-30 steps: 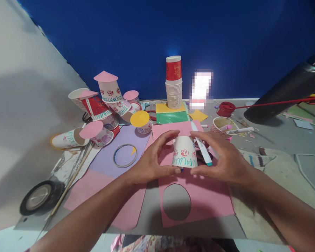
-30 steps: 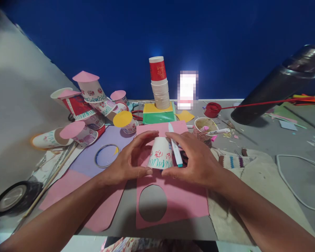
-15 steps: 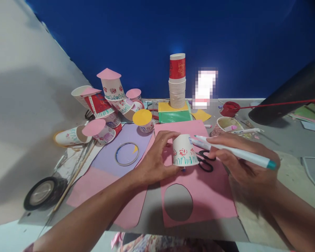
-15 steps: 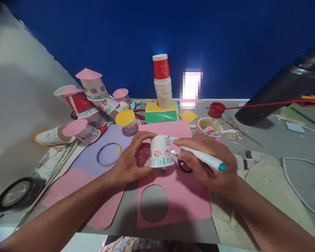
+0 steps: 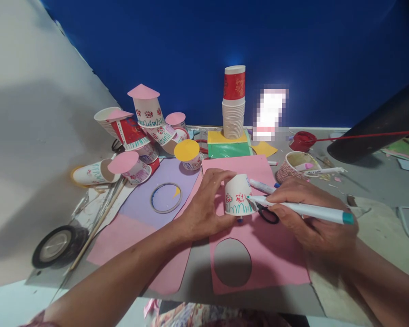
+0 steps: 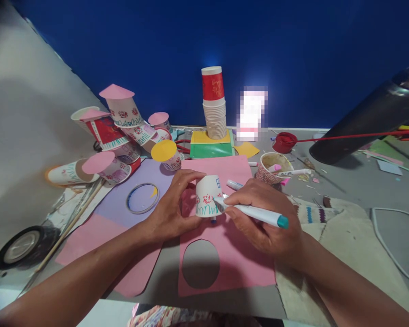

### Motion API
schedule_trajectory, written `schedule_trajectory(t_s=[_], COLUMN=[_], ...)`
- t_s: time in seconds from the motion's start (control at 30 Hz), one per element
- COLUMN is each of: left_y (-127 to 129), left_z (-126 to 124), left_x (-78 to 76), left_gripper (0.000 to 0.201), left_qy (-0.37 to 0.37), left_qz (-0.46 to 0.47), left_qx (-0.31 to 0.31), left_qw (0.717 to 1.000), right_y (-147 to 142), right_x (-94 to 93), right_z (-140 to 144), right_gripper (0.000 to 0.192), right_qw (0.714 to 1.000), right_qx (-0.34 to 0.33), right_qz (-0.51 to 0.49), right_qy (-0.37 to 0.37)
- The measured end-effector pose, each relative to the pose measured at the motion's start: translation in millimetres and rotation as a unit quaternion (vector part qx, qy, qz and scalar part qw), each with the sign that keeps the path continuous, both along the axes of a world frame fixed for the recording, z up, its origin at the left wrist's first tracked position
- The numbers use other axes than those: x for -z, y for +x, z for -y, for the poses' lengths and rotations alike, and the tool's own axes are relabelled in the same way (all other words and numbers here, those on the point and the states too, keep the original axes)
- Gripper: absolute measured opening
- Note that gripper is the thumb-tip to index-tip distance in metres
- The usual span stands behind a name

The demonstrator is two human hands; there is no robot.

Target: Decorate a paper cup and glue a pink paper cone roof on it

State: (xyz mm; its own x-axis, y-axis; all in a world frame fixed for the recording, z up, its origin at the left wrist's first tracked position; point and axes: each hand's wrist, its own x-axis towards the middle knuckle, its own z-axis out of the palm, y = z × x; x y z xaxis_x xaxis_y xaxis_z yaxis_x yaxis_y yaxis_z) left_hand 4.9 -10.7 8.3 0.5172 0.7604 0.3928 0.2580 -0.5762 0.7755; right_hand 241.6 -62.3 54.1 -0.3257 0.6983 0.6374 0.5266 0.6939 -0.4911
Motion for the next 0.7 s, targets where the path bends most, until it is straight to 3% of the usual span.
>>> schedule_trajectory(t_s=[0.7], left_y=[1.6], left_z=[1.4], left_x=[2.0], left_gripper=[0.073], left_qy=[0.027], left_qz=[-0.006], left_qx=[0.01], left_qw=[1.0], right_y=[1.0], right_x=[4.2], right_z=[-0.3], right_gripper=[0.014], right_qw=[1.0], right_qx=[-0.01], right_qz=[0.017], right_qy=[0.001])
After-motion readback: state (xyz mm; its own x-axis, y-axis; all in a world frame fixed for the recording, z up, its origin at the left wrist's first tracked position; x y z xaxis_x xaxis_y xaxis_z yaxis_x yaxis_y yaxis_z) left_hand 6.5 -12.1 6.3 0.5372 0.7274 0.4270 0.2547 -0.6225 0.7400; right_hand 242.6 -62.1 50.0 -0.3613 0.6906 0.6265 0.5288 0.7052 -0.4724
